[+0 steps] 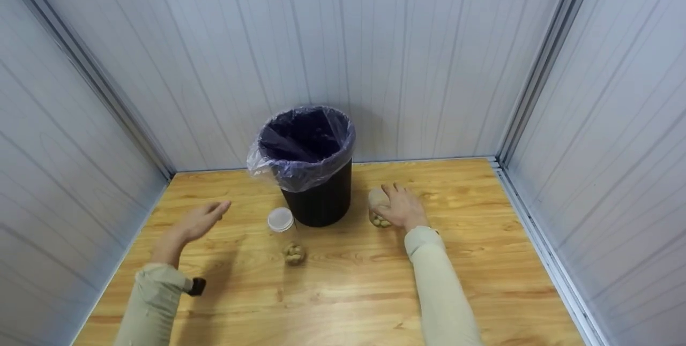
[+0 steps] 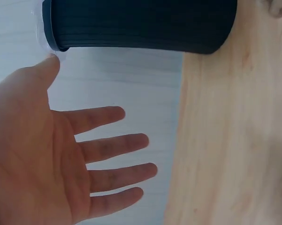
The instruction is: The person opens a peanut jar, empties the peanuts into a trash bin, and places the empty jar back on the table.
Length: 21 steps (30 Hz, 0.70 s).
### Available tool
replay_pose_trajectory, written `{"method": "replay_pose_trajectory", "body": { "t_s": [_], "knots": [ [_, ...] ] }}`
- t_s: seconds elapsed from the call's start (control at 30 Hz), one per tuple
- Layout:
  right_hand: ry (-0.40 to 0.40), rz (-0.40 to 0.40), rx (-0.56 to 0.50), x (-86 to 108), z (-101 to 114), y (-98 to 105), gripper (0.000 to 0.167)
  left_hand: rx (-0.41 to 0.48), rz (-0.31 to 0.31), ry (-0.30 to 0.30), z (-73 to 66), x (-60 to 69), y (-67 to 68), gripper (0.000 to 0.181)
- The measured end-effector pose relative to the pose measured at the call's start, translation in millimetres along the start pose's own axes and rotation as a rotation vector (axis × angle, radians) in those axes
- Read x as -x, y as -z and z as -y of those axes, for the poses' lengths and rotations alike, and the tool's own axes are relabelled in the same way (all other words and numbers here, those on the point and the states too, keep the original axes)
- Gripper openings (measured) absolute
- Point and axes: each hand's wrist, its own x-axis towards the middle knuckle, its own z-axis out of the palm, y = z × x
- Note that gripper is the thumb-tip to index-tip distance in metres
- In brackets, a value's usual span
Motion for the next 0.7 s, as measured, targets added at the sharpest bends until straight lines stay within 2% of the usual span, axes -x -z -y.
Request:
{"method": "replay_pose_trajectory", "body": {
  "t_s": [0.13, 0.23, 0.3, 0.43, 0.57, 0.7],
  "knots": [
    [-0.021, 0.028, 0.032, -3.0, 1.4, 0.9, 0.07, 0.102, -0.024, 0.002, 6.4, 14.0, -30.9, 0.089],
    [-0.031, 0.009, 0.046, -7.1, 3.4, 4.0, 0.066, 0.147, -0.05, 0.0, 6.8, 23.8, -50.8, 0.085],
    [-0.045, -0.006, 0.041, -9.2, 4.9, 3.6, 0.069, 0.165, -0.057, -0.001, 6.6, 29.4, -63.0, 0.082],
    [-0.065, -0.032, -0.008, -10.9, 9.6, -3.3, 0.078, 0.217, -0.035, -0.003, 3.8, 40.7, -82.9, 0.071],
    [-0.072, -0.071, -0.04, -10.9, 18.2, -13.8, 0.073, 0.256, -0.011, -0.014, -1.5, 54.1, -97.2, 0.068],
    [-0.117, -0.081, -0.064, -9.5, 21.8, -15.5, 0.073, 0.318, 0.036, -0.078, -4.7, 64.2, -113.8, 0.07]
  ]
}}
